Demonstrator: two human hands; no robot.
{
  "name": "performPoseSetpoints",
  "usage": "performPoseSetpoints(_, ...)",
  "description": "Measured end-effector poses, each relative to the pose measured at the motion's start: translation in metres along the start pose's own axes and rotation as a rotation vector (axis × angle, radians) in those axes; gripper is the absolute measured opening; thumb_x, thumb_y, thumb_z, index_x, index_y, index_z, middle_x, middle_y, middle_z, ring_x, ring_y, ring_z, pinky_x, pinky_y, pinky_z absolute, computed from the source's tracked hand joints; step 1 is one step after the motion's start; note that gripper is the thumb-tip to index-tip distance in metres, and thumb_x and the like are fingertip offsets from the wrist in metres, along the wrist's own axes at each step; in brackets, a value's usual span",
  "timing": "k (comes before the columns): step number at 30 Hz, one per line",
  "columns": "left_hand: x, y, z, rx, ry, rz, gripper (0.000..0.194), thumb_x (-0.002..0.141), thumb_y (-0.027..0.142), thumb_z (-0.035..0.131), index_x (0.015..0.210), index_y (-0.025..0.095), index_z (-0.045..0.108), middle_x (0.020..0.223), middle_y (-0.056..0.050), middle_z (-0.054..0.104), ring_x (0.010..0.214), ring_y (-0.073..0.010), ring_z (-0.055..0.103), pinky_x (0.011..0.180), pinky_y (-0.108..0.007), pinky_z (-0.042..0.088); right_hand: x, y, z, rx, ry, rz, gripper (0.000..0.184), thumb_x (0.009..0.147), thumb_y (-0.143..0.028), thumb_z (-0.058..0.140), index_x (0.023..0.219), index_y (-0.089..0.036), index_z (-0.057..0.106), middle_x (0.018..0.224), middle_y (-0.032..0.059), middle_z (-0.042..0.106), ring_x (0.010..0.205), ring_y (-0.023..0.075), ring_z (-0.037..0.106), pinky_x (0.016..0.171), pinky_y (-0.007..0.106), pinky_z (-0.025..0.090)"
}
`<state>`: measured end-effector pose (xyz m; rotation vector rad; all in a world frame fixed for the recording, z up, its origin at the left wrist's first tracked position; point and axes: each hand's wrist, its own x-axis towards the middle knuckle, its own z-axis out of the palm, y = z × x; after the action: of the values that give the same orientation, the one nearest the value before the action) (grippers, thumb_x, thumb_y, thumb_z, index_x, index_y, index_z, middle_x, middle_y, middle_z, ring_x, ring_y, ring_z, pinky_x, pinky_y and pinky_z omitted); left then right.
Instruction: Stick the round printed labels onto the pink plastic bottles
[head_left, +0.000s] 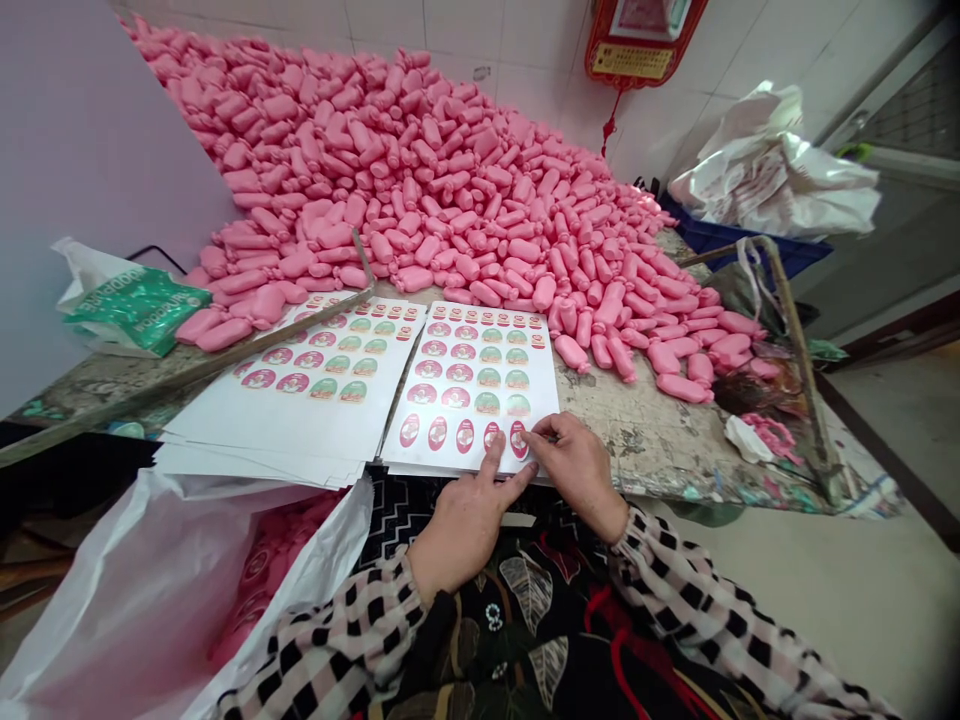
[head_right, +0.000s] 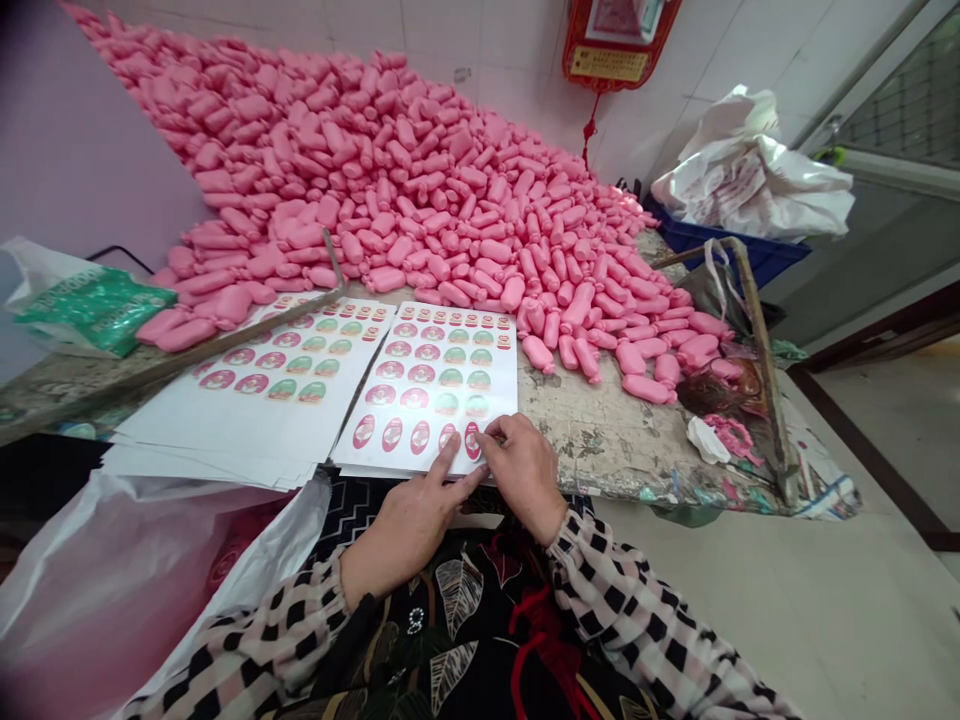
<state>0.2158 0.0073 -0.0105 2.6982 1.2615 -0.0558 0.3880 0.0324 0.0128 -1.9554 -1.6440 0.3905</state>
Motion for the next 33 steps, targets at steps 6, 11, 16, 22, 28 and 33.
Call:
performPoseSetpoints(6,0.001,0.0,0.003,-0.045,0.031,0.0,0.078,0.082,0.009,0.047,0.142,0.042,0.01,0.152,-0.016,0.0,0.081,-0.0178,0.064,0.071,-0.033,0.05,0.012,0.009,-0.009,0.159,-0.007,0.078,0.026,0.073,-0.047,0.06,0.071,-0.022,0.065,0.073,0.0003,0.065,0.063,0.0142,0.054,0.059,0.026,0.036)
performPoseSetpoints(11,-0.005,-0.005,-0.002,-0.245,0.1,0.043,0.07,0.086,0.01,0.041,0.142,0.039,0.013,0.153,-0.012,0.004,0.103,-0.02,0.058,0.083,-0.033,0.048,0.014,0.018,-0.01,0.369,-0.02,0.113,0.028,0.07,-0.046,0.063,0.069,-0.018,0.064,0.067,0.0011,0.063,0.06,0.0139,0.052,0.058,0.026,0.037)
performPoseSetpoints(16,-0.018,-0.009,-0.019,-0.78,0.242,-0.031,0.059,0.088,0.028,0.048,0.141,0.033,0.023,0.129,-0.006,0.051,0.101,-0.0168,0.056,0.091,-0.034,0.043,0.008,0.009,-0.021,0.686,-0.025,0.162,0.028,0.066,-0.043,0.069,0.069,-0.017,0.061,0.067,0.0008,0.061,0.061,0.0127,0.051,0.059,0.026,0.04)
performPoseSetpoints(22,0.007,-0.002,-0.048,-1.959,0.15,-0.369,0.052,0.083,0.051,0.05,0.125,0.021,0.043,0.073,0.0,0.055,0.055,-0.0104,0.052,0.049,-0.022,0.045,-0.011,-0.027,-0.027,0.928,-0.172,0.112,0.027,0.068,-0.042,0.07,0.072,-0.018,0.059,0.071,0.0003,0.061,0.066,0.0131,0.053,0.064,0.027,0.043)
performPoseSetpoints(28,0.033,-0.002,-0.05,-2.339,0.139,-0.376,0.045,0.082,0.053,0.049,0.116,0.024,0.053,0.092,-0.003,0.053,0.066,-0.0127,0.055,0.052,-0.028,0.05,-0.019,-0.037,-0.022,0.862,-0.186,0.075,0.024,0.068,-0.04,0.07,0.069,-0.018,0.061,0.068,-0.0009,0.061,0.064,0.0122,0.053,0.063,0.026,0.043)
performPoseSetpoints(33,0.038,-0.001,-0.043,-2.359,0.147,-0.346,0.045,0.082,0.054,0.049,0.117,0.025,0.055,0.088,-0.002,0.051,0.066,-0.0118,0.054,0.053,-0.026,0.049,-0.02,-0.039,-0.022,0.894,-0.214,0.11,0.024,0.067,-0.041,0.071,0.069,-0.019,0.061,0.065,-0.0017,0.061,0.059,0.0127,0.055,0.059,0.027,0.046)
